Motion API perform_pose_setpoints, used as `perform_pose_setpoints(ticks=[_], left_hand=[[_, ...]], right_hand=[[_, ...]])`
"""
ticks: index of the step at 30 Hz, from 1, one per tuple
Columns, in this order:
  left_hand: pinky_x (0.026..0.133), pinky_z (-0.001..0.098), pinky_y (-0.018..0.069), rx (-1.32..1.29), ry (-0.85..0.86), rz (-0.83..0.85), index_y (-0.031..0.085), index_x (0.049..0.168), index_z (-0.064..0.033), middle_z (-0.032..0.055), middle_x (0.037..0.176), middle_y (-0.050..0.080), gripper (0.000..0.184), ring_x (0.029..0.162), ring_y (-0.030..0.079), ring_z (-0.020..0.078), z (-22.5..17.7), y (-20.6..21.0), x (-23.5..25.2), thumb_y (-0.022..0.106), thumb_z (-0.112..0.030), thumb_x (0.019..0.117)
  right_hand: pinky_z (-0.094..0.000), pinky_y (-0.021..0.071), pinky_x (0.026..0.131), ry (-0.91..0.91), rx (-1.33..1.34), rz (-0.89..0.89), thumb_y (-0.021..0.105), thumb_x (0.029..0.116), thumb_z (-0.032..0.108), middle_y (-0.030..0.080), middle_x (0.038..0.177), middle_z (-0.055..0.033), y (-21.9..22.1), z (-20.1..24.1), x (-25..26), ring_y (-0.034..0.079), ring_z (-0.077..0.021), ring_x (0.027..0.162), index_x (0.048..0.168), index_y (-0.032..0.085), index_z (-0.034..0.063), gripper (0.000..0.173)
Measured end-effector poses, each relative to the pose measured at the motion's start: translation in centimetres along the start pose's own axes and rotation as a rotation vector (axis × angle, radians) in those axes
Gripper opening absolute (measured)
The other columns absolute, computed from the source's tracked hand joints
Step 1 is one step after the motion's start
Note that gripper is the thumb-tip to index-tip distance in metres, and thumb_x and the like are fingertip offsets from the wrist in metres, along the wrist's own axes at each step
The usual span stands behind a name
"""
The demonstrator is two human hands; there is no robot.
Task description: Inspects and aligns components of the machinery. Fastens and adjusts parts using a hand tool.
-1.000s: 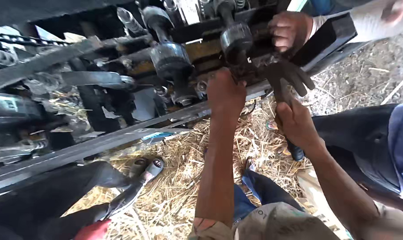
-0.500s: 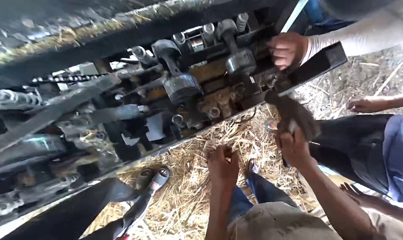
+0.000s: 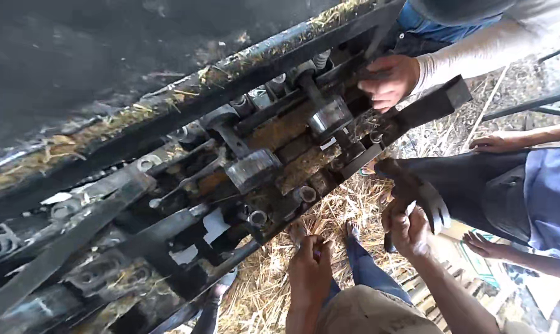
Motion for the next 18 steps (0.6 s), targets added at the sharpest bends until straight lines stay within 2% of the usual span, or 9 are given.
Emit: perform_pose_setpoints(ticks=[3,7,9,11,13,15,18], left_hand=[[0.053,0.0299,0.0545,0.0,0.004,0.018,0.069,0.108,-0.0075,-0.0016,0.081,0.071,0.024,0.057,0.061,0.0074,1.0,-0.7,0.0,0.07,-0.027,0.094],[0.054,0.0296,0.0548,0.017,0.0,0.033,0.07,0.107,-0.0062,-0.0007,0.082,0.072,0.024,0.058,0.062,0.0077,2.3,-1.5,-0.8,0.07,-0.026,0.0933],[0.054,0.029,0.0543,0.014,-0.016,0.051,0.07,0.107,-0.0067,-0.0011,0.081,0.072,0.024,0.058,0.062,0.0072,2.8,-1.6,-1.1,0.071,-0.026,0.0929],[0.054,0.0298,0.0545,0.005,-0.029,0.073,0.07,0.107,-0.0071,-0.0016,0.08,0.071,0.023,0.057,0.062,0.0076,3.0,-1.8,-1.4,0.071,-0.026,0.0931],[0.054,0.0296,0.0546,0.0,-0.021,0.079,0.07,0.107,-0.0075,-0.0024,0.079,0.071,0.023,0.057,0.062,0.0073,3.0,-2.1,-1.4,0.071,-0.026,0.0932],[0.053,0.0285,0.0541,-0.006,-0.013,0.083,0.07,0.106,-0.0074,-0.0025,0.079,0.07,0.023,0.057,0.061,0.0066,3.0,-2.5,-1.7,0.071,-0.026,0.0931],[0.055,0.0313,0.0544,0.004,-0.02,0.115,0.07,0.108,-0.0071,-0.0015,0.079,0.07,0.023,0.058,0.061,0.0083,2.8,-3.0,-2.0,0.071,-0.025,0.0935]], right_hand=[[-0.0305,0.0543,0.049,0.011,0.083,-0.021,0.034,0.1039,0.066,0.059,0.065,0.0031,1.5,0.1,-0.2,0.058,-0.0074,0.053,0.099,0.059,0.0085,0.063],[-0.028,0.0536,0.05,-0.024,0.145,-0.056,0.034,0.1039,0.066,0.057,0.066,0.0054,2.7,0.1,-0.4,0.057,-0.0055,0.054,0.095,0.059,0.0148,0.058],[-0.0309,0.0543,0.051,0.029,0.092,-0.047,0.034,0.1039,0.067,0.058,0.066,0.0028,3.5,-1.3,-0.4,0.058,-0.0078,0.054,0.094,0.059,0.0096,0.063],[-0.033,0.0544,0.05,0.181,0.039,-0.007,0.036,0.1034,0.065,0.058,0.065,0.0003,4.1,-2.5,-0.3,0.057,-0.0096,0.052,0.097,0.06,-0.0003,0.07],[-0.0306,0.054,0.049,0.247,0.052,-0.002,0.037,0.1036,0.064,0.057,0.064,0.0026,4.2,-1.9,0.0,0.056,-0.0075,0.05,0.096,0.059,0.0002,0.068],[-0.029,0.0535,0.049,0.208,0.058,-0.027,0.035,0.103,0.067,0.056,0.064,0.004,4.1,-1.5,-0.4,0.056,-0.006,0.051,0.095,0.058,0.0028,0.069],[-0.0328,0.0546,0.051,0.282,0.005,-0.026,0.036,0.1035,0.062,0.058,0.064,-0.0001,4.5,-3.0,-1.1,0.057,-0.0089,0.052,0.096,0.061,-0.0044,0.071]])
Point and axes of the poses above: each hand's wrist, its own x-axis towards the middle knuckle, its own y-axis out of the palm, z = x × y, the point moved 7 cm from there along x, towards the middle knuckle
